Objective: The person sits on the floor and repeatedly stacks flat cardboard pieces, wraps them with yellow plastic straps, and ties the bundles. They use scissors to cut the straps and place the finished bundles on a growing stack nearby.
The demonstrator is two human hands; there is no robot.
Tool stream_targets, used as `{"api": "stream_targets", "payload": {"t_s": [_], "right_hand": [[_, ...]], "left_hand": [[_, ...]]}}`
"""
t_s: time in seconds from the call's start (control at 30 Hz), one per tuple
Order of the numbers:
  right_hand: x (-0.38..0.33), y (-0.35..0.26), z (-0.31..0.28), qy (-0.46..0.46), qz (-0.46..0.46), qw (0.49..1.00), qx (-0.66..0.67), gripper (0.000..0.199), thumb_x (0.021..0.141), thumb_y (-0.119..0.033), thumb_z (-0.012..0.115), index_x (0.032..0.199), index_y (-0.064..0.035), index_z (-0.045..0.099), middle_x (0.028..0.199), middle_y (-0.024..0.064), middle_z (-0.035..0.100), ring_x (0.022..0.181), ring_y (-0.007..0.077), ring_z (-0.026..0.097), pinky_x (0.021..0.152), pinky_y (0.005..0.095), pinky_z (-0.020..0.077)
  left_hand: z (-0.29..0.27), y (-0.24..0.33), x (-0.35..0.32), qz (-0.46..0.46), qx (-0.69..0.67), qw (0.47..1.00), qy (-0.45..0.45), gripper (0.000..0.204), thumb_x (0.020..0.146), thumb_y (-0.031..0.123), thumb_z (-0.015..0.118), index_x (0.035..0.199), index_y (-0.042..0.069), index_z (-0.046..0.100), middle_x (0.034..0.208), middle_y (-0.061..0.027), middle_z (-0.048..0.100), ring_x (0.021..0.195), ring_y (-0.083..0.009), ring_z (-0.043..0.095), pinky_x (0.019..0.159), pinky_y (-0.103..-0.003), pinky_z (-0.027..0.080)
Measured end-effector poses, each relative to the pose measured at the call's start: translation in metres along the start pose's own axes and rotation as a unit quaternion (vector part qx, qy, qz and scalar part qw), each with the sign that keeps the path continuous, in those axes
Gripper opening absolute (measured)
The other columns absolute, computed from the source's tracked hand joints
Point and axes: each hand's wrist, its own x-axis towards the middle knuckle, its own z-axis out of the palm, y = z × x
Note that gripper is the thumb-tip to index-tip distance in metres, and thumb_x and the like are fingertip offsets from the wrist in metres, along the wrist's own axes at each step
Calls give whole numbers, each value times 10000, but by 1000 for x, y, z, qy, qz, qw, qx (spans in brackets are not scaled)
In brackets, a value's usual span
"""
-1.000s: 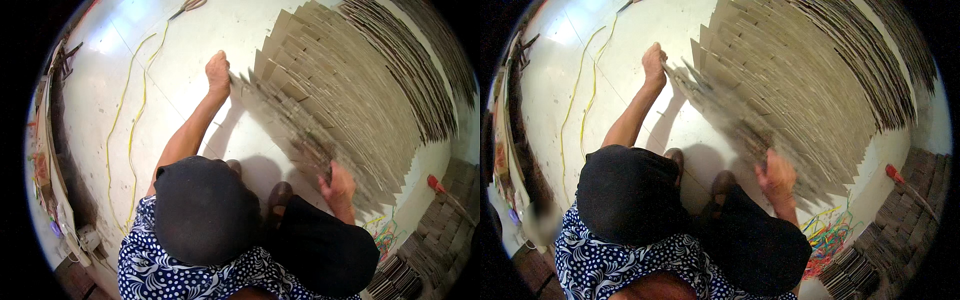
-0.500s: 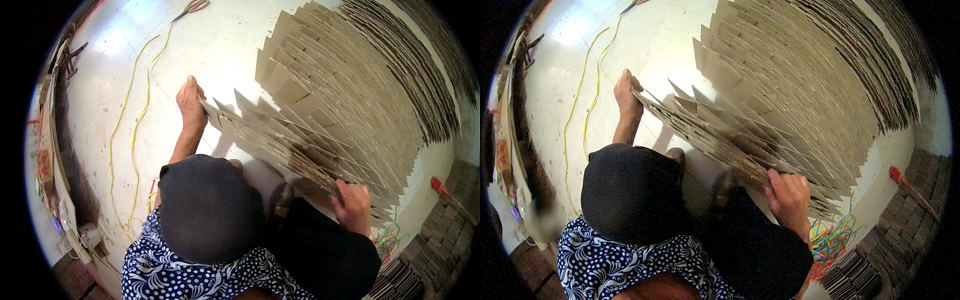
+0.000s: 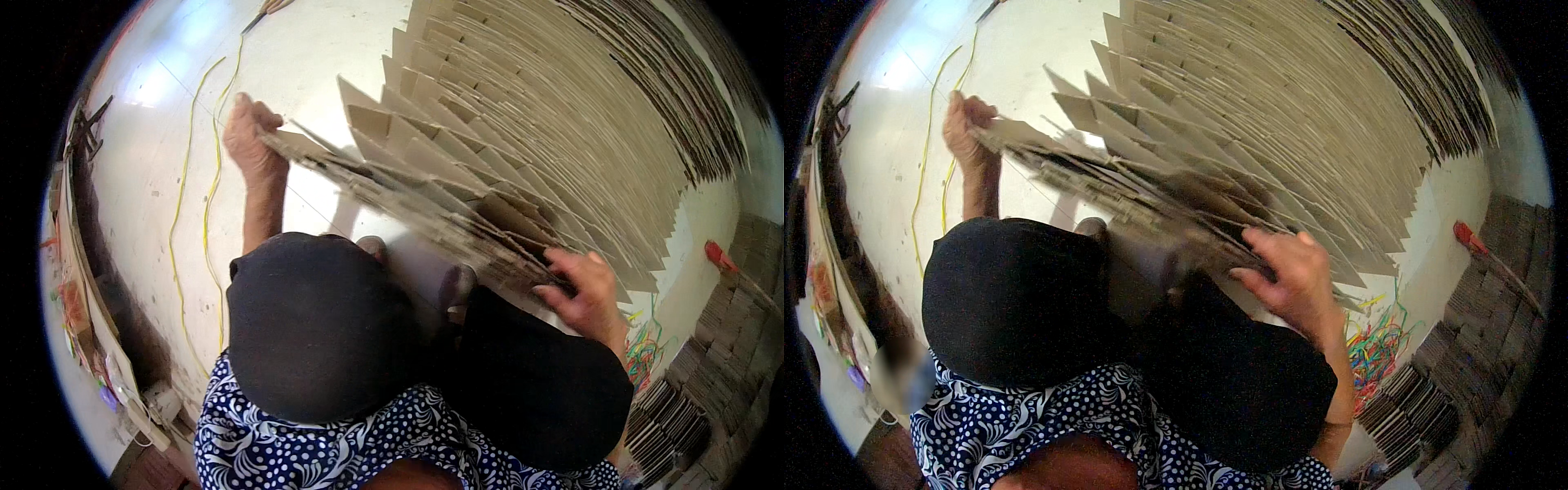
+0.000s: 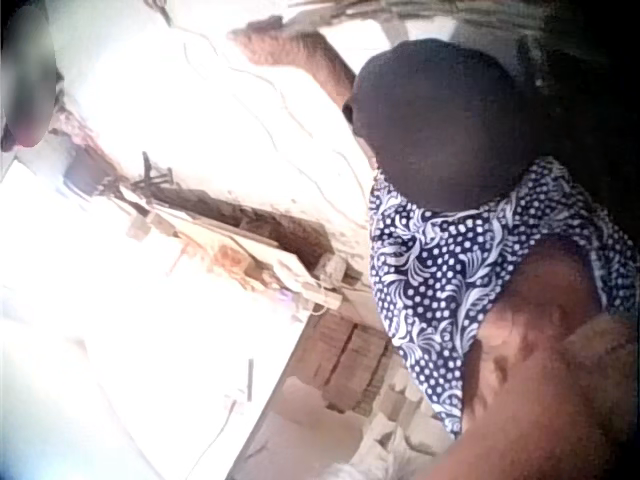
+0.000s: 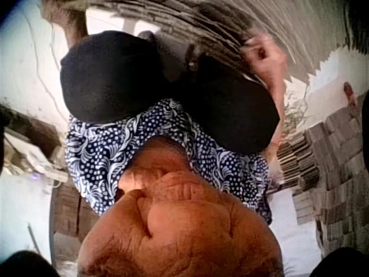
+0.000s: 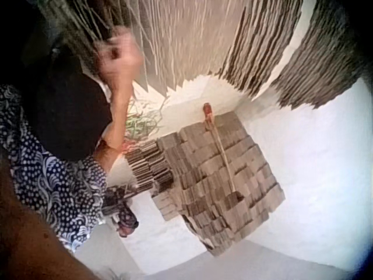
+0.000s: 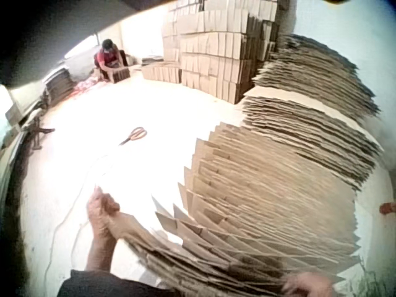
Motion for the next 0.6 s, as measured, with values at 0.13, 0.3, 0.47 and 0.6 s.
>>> {"api": "stream_targets", "payload": {"t_s": [0.13,0.3,0.47,0.6], "right_hand": [[26,45,-3,61,-31,997,-22,429,731,-116,690,1128,-4,573,861,98,622,875,255,616,812,356,474],[60,38,-2,-36,124,992,-14,617,733,-199,726,1274,-15,492,1044,145,572,953,300,553,838,365,451],[55,28,21,-43,-35,982,-181,735,691,-289,754,1314,-59,440,1020,145,609,1058,326,500,881,418,424],[46,51,49,-101,2,963,-248,431,721,-151,684,1123,-60,558,892,169,627,925,340,580,796,442,459]], "left_hand": [[-4,33,-28,19,-43,999,8,379,982,326,442,674,107,425,566,-16,438,524,-119,415,503,-301,374],[-22,24,-48,-57,-103,992,37,381,946,367,510,649,146,416,534,-3,379,524,-123,398,527,-308,366],[-13,34,-56,-69,-57,989,117,393,960,369,469,647,140,404,536,-3,372,526,-125,383,536,-319,373],[-32,9,-47,-49,-129,990,19,378,964,346,455,650,142,402,533,-7,381,524,-127,387,549,-320,388]]}}
